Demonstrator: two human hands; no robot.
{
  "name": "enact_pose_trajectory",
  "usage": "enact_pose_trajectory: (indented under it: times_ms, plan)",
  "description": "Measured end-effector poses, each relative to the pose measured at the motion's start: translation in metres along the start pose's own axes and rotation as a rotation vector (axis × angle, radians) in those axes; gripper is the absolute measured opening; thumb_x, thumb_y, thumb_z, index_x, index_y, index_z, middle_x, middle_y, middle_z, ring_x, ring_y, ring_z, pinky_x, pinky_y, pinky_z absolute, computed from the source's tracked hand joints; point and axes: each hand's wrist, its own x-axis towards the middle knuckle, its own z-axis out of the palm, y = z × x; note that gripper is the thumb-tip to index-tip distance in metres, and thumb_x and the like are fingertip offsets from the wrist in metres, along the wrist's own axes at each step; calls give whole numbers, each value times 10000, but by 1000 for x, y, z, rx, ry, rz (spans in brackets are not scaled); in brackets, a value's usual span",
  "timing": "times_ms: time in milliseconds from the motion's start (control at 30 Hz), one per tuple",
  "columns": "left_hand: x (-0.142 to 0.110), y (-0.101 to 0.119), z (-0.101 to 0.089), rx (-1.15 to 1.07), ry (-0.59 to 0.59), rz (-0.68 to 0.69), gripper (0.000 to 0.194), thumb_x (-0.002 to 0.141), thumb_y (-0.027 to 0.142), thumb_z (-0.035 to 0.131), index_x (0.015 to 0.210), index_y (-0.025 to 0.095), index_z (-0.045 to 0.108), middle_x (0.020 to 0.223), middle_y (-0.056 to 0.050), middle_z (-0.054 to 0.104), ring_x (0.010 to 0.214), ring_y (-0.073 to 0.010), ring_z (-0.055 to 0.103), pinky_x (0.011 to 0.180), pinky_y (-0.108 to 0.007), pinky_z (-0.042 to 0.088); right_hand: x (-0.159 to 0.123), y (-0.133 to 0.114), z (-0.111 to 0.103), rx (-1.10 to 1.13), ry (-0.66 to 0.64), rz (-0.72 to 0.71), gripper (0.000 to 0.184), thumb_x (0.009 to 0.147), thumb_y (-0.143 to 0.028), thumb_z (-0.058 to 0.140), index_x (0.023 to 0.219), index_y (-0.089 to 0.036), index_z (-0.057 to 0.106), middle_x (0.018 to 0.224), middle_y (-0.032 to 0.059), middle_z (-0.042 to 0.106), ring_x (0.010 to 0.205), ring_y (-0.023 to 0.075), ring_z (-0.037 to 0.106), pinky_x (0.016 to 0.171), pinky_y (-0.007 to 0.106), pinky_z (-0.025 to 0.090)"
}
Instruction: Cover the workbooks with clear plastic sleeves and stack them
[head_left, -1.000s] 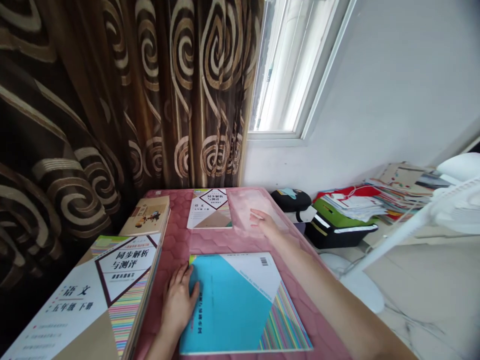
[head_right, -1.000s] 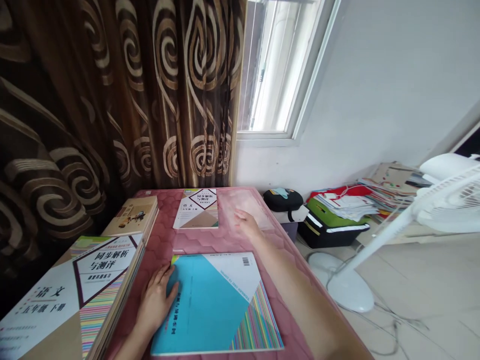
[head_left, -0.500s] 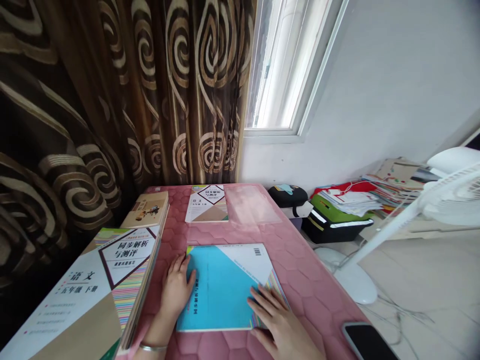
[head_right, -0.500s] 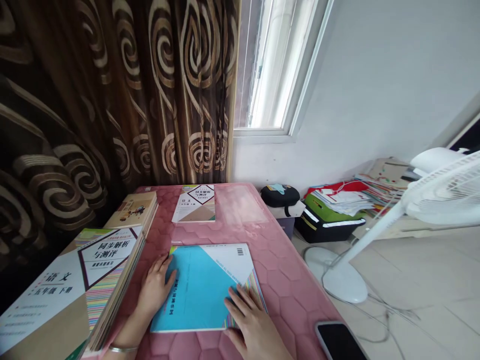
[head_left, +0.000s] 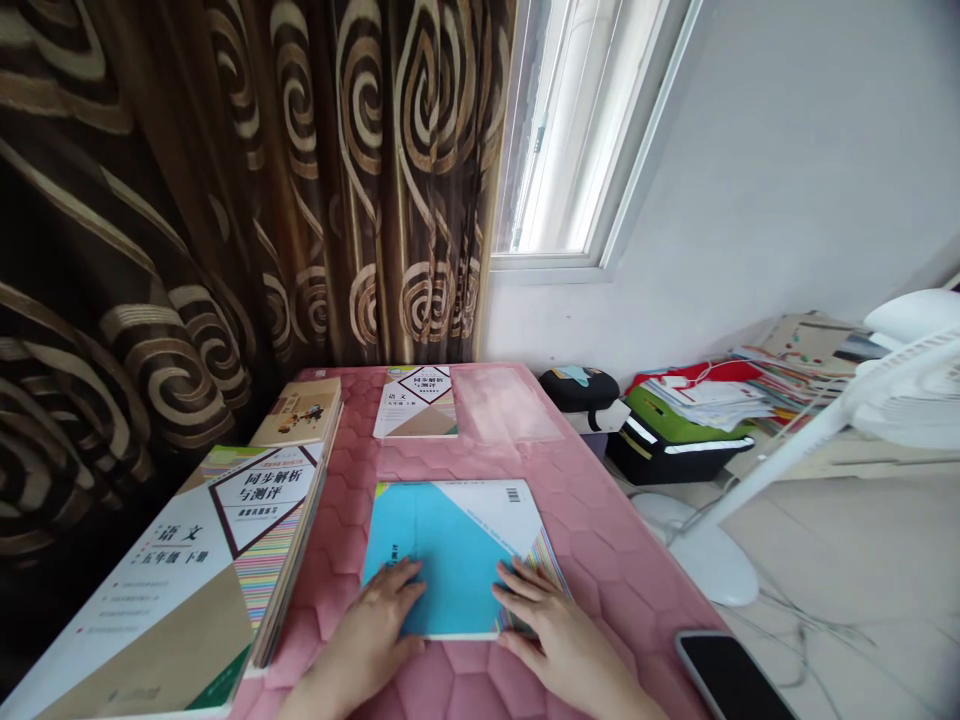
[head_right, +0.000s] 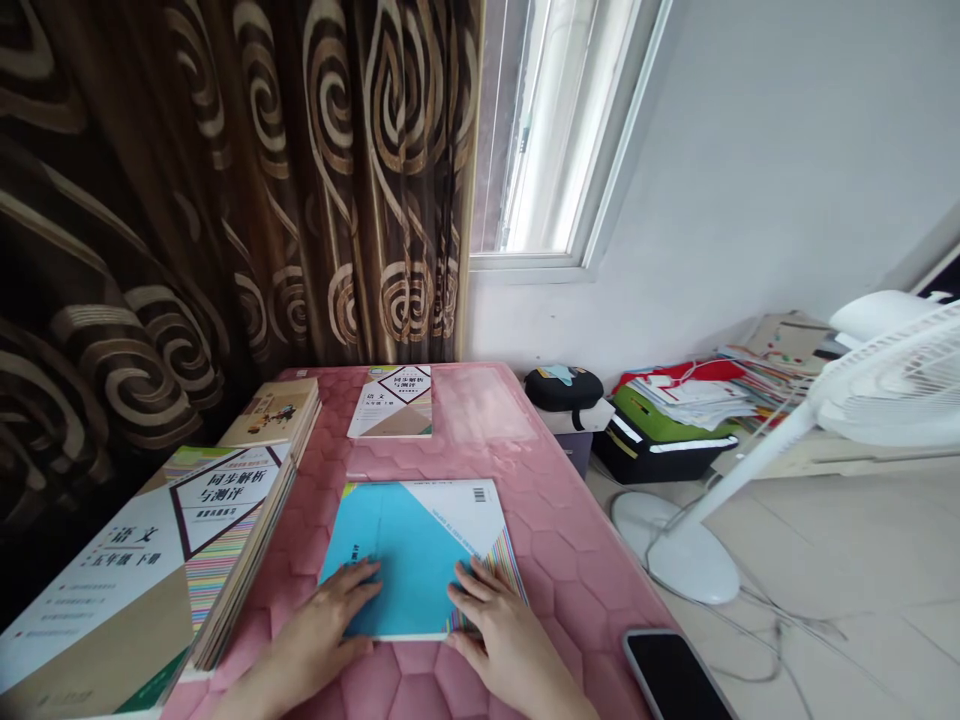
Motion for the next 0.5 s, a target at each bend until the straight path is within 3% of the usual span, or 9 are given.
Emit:
enact_pose_trajectory:
  times_ms: [167, 333, 433, 500]
  plan:
    - [-1, -6, 0, -13, 32, 1, 507, 732, 232, 664, 1237, 256, 625, 1411, -60, 518, 1318, -266, 450, 1126, -444, 343, 1, -4, -8, 44, -34, 17, 391, 898, -390, 545, 1275, -301, 595, 1425, 23, 480, 1383, 280, 340, 1131, 542, 301]
    - [-1, -7, -2, 3, 52, 39, 306, 837, 272, 570, 1118, 258, 690, 1330, -57, 596, 1245, -242, 532, 1062, -400, 420, 2, -8, -15, 79, -45, -12, 327, 905, -359, 536, 1210, -317, 647, 1390, 19, 525, 1375, 278, 356, 1128, 523, 297]
    - [-1, -4, -3, 57, 119, 57, 262, 897, 277, 482, 1017, 260, 715, 1155, -50, 699, 1091, -231, 635, 962, -378, 490, 4, -8, -16, 100, 9, -53, 288, 936, -325, 483, 1127, -298, 698, 1272, 23, 635, 1316, 243, 451, 1090, 436, 354]
    - [-1, -4, -6, 97, 201, 52, 272, 911, 289, 450, 917, 255, 720, 967, -46, 741, 916, -228, 685, 855, -364, 526, 8, -7, -17, 69, 61, -25, 295, 956, -289, 439, 1017, -285, 728, 1077, 16, 729, 1146, 211, 603, 949, 338, 454]
